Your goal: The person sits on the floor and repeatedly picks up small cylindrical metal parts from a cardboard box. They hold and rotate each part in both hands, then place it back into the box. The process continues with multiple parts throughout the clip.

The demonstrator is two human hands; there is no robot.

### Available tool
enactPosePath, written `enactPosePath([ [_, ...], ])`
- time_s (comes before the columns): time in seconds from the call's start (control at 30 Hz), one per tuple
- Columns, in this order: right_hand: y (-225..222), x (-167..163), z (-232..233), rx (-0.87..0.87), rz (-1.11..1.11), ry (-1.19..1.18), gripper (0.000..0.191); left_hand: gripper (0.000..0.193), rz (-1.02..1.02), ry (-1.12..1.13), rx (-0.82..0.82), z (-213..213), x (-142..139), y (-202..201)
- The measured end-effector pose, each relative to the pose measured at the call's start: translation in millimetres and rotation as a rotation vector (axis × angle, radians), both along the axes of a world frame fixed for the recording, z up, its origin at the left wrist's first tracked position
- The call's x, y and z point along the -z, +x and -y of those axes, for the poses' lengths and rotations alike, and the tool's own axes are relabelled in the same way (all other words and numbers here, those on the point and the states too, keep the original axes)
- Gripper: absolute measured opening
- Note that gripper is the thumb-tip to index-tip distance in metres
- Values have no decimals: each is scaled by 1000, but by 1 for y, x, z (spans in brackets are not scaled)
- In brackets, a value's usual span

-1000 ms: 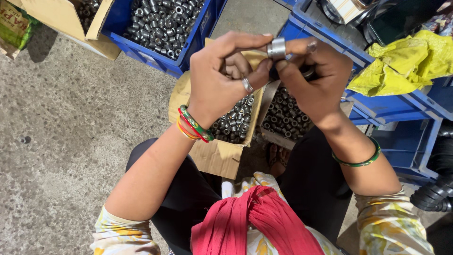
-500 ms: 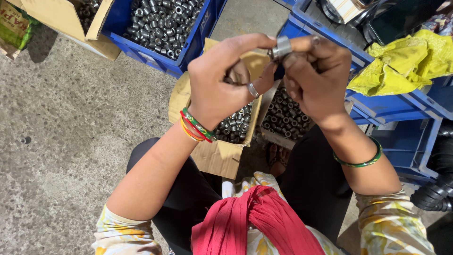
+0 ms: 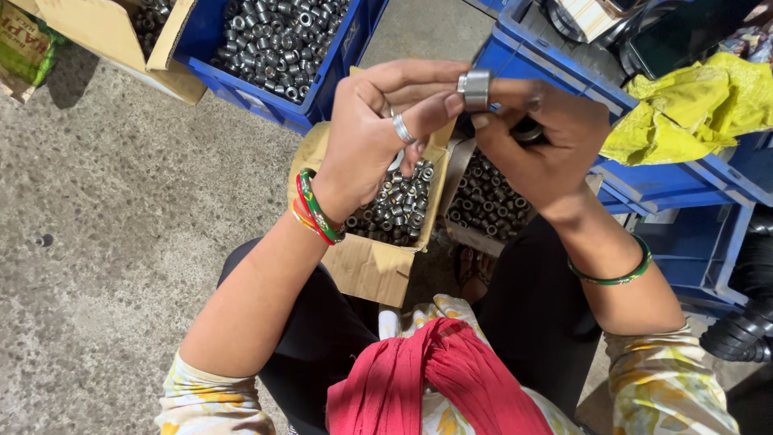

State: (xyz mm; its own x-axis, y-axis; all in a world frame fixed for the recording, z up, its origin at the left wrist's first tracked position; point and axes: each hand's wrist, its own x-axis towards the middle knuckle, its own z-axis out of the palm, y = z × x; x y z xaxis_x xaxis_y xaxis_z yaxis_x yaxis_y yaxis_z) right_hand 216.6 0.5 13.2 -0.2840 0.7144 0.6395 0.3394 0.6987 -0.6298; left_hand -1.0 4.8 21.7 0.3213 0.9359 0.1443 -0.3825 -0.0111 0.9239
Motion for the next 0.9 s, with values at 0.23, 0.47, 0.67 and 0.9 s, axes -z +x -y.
enactPosePath([
  [0.23,-2,6,-1,28,-48,-34,16,32,-210,235,-188,5,-3,2],
  [0.47,-2,12,1,-66,-229,-209,8,41,-432,600,-434,10,5,5],
  [0.67,-6,10,1,-150,-341,-289,9,44,-502,772,-506,12,7,6],
  [0.9,-9,5,-2,-264,-472,-411,14,37,-666,1075,-536,9,-2,0],
])
